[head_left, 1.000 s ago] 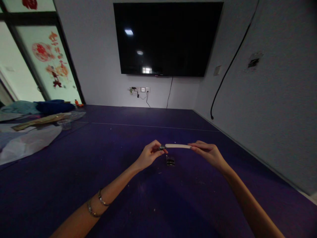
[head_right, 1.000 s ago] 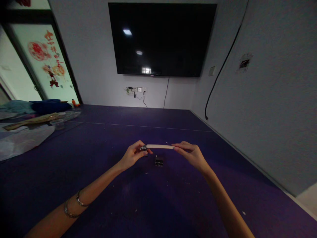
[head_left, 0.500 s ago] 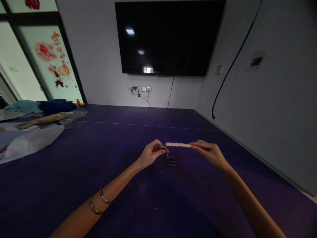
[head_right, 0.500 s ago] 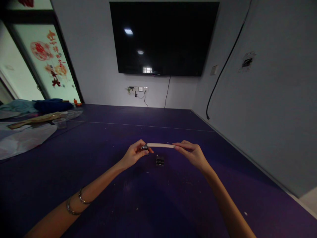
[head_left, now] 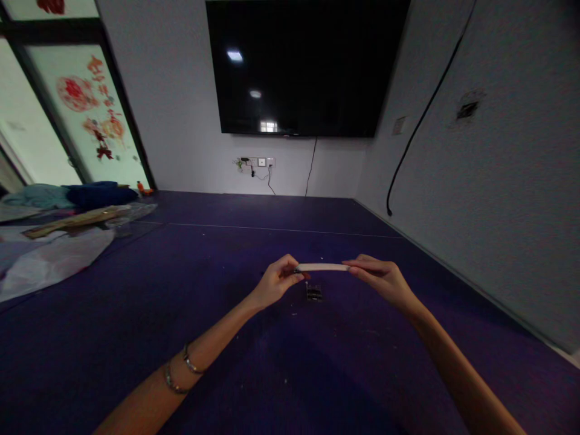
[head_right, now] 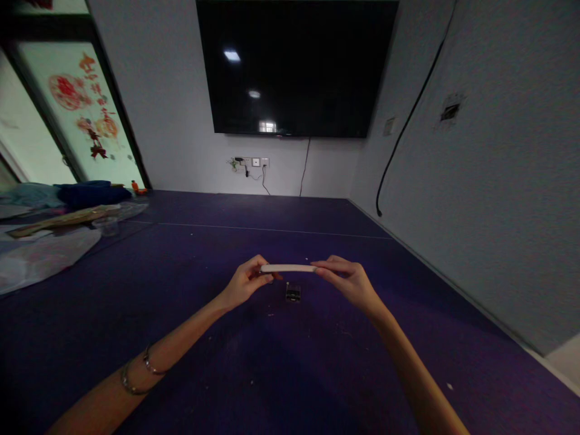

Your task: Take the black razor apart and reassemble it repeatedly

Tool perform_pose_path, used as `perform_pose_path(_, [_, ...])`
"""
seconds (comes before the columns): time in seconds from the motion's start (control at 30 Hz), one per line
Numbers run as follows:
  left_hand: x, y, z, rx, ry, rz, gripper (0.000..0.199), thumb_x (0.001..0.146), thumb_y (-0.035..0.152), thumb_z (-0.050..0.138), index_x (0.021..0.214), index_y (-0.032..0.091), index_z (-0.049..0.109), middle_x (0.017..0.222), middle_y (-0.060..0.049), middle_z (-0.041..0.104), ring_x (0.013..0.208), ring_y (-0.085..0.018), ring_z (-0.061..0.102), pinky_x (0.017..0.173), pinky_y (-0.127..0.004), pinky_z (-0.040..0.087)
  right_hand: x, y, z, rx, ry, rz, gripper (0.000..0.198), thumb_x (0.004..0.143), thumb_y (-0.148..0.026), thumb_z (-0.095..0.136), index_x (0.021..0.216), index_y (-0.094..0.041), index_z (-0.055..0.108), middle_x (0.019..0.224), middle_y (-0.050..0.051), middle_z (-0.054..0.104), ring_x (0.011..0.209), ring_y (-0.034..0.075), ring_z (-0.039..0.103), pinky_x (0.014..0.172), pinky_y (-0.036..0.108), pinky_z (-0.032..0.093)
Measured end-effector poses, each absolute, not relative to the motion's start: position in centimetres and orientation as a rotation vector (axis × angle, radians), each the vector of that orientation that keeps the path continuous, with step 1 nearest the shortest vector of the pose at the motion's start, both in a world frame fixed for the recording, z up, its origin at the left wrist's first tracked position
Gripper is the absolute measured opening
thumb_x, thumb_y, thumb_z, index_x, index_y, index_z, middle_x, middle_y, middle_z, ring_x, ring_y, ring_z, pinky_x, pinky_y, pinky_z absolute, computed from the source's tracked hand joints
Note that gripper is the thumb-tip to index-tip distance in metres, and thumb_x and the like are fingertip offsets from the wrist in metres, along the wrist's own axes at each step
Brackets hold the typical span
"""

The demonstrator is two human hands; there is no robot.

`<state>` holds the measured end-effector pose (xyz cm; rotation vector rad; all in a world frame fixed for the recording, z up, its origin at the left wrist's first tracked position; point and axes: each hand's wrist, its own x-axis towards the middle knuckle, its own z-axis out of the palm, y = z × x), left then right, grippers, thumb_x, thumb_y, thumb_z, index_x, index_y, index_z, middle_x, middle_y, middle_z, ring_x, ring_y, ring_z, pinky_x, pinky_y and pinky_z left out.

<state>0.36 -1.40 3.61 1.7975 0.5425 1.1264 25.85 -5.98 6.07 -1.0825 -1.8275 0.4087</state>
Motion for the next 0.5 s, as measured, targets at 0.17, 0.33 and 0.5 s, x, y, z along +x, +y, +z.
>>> perform_pose_path(0.17, [0.35, -1.50, 3.73, 1.781, 0.504, 1.121, 0.013, 0.078, 0.023, 0.061, 0.077, 0.015, 0.051, 0.084, -0.005, 0.067, 0.081, -0.015, 0.060, 0.075, -0.029, 0.043, 25.96, -5.68, 5.72, -1.095, -1.773, 0.407, 0.028, 0.078, -0.040, 0.059, 0.093, -0.021, 0.072, 0.077, 0.006, 0.063, 0.070, 0.016, 0.055, 0.061, 0.028, 0.042])
perform_pose_path(0.33, [0.39, -1.63, 4.02, 1.759, 0.523, 1.132, 0.013, 0.077, 0.022, 0.063, 0.076, 0.016, 0.051, 0.080, -0.004, 0.067, 0.078, -0.015, 0.061, 0.072, -0.028, 0.044, 25.73, -5.90, 5.96, -1.073, -1.804, 0.411, 0.025, 0.079, -0.038, 0.060, 0.093, -0.022, 0.072, 0.073, 0.004, 0.061, 0.066, 0.014, 0.053, 0.058, 0.027, 0.040])
perform_pose_path(0.5, [0.36, -1.37, 3.80, 1.770, 0.533, 1.138, 0.012, 0.076, 0.022, 0.063, 0.077, 0.016, 0.053, 0.080, -0.004, 0.067, 0.076, -0.014, 0.061, 0.071, -0.027, 0.044, 25.30, -6.17, 6.32, -1.068, -1.824, 0.399, 0.025, 0.078, -0.038, 0.060, 0.093, -0.023, 0.072, 0.073, 0.004, 0.061, 0.067, 0.015, 0.053, 0.059, 0.027, 0.040])
